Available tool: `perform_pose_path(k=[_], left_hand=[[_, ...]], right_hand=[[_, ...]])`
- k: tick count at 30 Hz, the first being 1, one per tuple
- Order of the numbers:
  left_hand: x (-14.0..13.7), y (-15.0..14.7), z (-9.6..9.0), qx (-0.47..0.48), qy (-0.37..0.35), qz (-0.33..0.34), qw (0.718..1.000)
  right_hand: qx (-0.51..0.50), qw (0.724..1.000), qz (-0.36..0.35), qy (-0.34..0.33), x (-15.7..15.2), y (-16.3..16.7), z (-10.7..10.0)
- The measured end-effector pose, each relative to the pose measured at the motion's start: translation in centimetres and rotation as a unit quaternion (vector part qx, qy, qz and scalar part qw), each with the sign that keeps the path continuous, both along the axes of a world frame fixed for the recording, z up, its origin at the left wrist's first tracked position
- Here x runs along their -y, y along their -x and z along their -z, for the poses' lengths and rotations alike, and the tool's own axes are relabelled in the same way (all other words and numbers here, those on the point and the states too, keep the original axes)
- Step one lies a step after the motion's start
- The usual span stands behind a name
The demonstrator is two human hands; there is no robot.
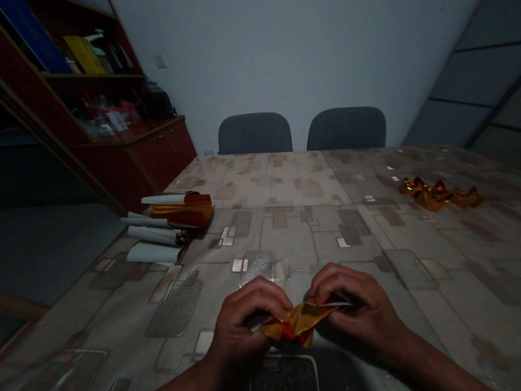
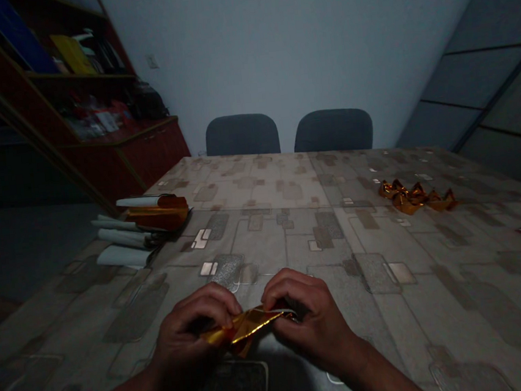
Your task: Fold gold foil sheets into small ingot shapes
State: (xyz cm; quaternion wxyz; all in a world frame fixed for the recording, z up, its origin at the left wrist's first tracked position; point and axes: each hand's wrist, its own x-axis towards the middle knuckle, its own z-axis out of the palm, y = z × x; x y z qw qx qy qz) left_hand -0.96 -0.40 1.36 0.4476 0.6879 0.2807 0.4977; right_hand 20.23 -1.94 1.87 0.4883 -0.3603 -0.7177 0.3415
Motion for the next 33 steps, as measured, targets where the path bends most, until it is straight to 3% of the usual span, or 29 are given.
perform_pose_path(k=[8,14,19,23,28,33], left_hand=[[0.0,-0.1,0.5,0.036,0.041,0.028,0.998],[0.0,-0.2,0.9,0.07,0.069,0.051,0.994],[0.1,-0.3,1.1,0.088,0.111,0.057,0.988],[0.2,-0.7,1.7,0.122,0.173,0.054,0.976],[0.2,-1.4,2.2,0.134,0.319,0.054,0.937],[0.2,-1.7,2.3,0.153,0.332,0.061,0.929]], right_hand=[[-0.008,0.999,-0.02,0.026,-0.2,-0.2,0.0],[-0.026,0.999,-0.027,-0.005,-0.5,-0.3,0.4],[-0.013,1.0,-0.018,0.007,-0.4,-0.1,0.2],[-0.013,1.0,-0.006,0.007,-0.2,0.0,0.3],[-0.015,0.999,0.035,-0.011,-0.1,0.3,0.6],[-0.027,0.998,0.054,-0.032,0.1,0.6,0.6]])
